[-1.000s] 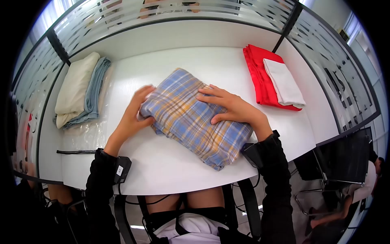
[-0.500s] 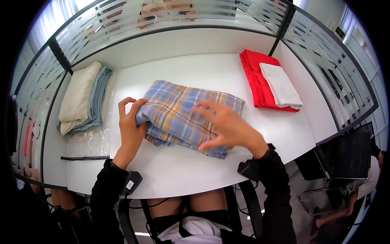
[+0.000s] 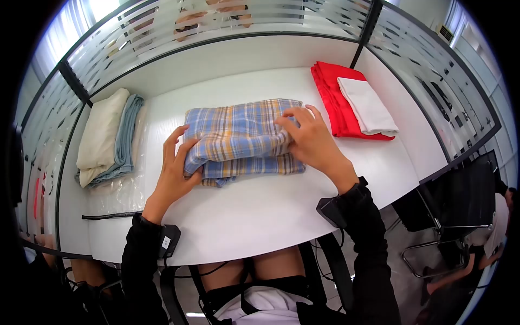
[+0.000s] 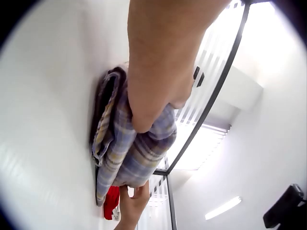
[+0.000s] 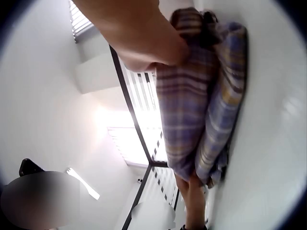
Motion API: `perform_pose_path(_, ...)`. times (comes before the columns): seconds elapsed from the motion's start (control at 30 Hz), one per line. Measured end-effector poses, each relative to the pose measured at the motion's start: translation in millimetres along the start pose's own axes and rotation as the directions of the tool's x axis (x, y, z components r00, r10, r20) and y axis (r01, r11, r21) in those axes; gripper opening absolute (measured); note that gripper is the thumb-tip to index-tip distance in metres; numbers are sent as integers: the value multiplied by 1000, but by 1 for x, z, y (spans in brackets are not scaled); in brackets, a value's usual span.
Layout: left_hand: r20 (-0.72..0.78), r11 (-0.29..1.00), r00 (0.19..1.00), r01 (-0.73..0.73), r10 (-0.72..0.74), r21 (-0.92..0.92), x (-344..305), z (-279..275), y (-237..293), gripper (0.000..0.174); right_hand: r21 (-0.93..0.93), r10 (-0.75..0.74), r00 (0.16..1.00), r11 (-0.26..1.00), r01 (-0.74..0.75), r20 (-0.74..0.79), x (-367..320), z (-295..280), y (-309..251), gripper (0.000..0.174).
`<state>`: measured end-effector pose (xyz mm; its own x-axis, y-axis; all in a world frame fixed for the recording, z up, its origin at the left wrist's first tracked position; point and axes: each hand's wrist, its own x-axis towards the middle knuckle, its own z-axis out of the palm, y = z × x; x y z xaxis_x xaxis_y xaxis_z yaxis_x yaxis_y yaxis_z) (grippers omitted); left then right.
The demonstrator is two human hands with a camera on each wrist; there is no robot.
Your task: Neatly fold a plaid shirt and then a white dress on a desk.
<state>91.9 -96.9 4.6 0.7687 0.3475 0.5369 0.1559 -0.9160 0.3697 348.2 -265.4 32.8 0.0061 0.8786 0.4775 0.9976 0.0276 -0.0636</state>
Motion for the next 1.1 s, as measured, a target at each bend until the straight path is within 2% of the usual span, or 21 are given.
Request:
perform_pose_path(0.03, 19, 1000, 1000, -14, 14, -22, 0, 1, -2, 62, -18, -69, 994, 997, 70, 80, 1, -9, -5, 54)
perform_pose_path(0.07, 53, 991, 999, -4, 11, -132, 0, 0, -3, 63, 26, -109, 990, 994, 107, 92, 2, -12, -9, 58)
perform_pose_path(0.13, 78, 994, 994, -70, 77, -90, 2, -4, -2, 65, 122, -182, 976, 978, 168, 118, 1, -12, -20, 67)
perform_pose_path(0.23, 113, 990, 984, -133, 138, -51, 5, -7, 0, 68, 212, -215, 971, 959, 190, 103, 0, -5, -36, 67)
perform_pose_path(0.37, 166, 985, 977, -113, 134, -132, 6, -4, 1, 68, 49, -221, 975, 974, 219, 31, 0, 15, -27, 44)
perform_pose_path(0.4, 171, 987, 975, -129, 144, -97, 7, -5, 2, 67, 89, -186, 980, 977, 191, -67, 0, 16, -25, 32)
perform_pose_path(0.5, 194, 985, 967, -170, 166, 7, 7, -9, 8, 65, 66, -207, 965, 973, 219, -161, 3, 10, -15, 24)
perform_pose_path(0.57, 201, 975, 959, -216, 200, 59, 8, -9, 14, 64, -35, -245, 935, 969, 244, -256, 5, 8, -11, 20)
perform_pose_path(0.6, 203, 967, 955, -239, 217, 87, 8, -8, 16, 63, -21, -234, 948, 972, 235, -214, 4, 7, -11, 20)
perform_pose_path(0.63, 255, 977, 947, -211, 196, 31, 8, -7, 15, 63, -6, -224, 959, 974, 226, -172, 3, 6, -11, 19)
perform_pose_path(0.67, 306, 984, 935, -178, 177, -22, 7, -7, 13, 62, 134, -190, 981, 972, 192, -33, 0, 6, -8, 26)
perform_pose_path(0.77, 373, 981, 922, -33, 104, -191, 7, -12, 9, 61, 334, -143, 962, 941, 58, 233, -8, -1, -8, 43)
perform_pose_path(0.83, 409, 970, 909, 20, 82, -241, 6, -17, 1, 56, 425, -218, 951, 899, 107, 221, -8, -1, -4, 47)
perform_pose_path(0.9, 350, 932, 933, 48, 87, -359, 4, -13, -8, 55, 385, -171, 954, 920, 65, 247, -8, -2, -9, 46)
perform_pose_path(0.97, 321, 917, 942, 36, 102, -396, 5, -11, -9, 54, 365, -139, 962, 930, 45, 237, -7, -3, -14, 48)
perform_pose_path(1.03, 261, 946, 959, -16, 106, -323, 6, -11, -7, 52, 341, -124, 969, 939, 46, 213, -7, 0, -14, 51)
perform_pose_path(1.1, 229, 965, 969, -34, 96, -261, 5, -11, -6, 48, 301, -50, 973, 953, -21, 227, -7, -2, -10, 55)
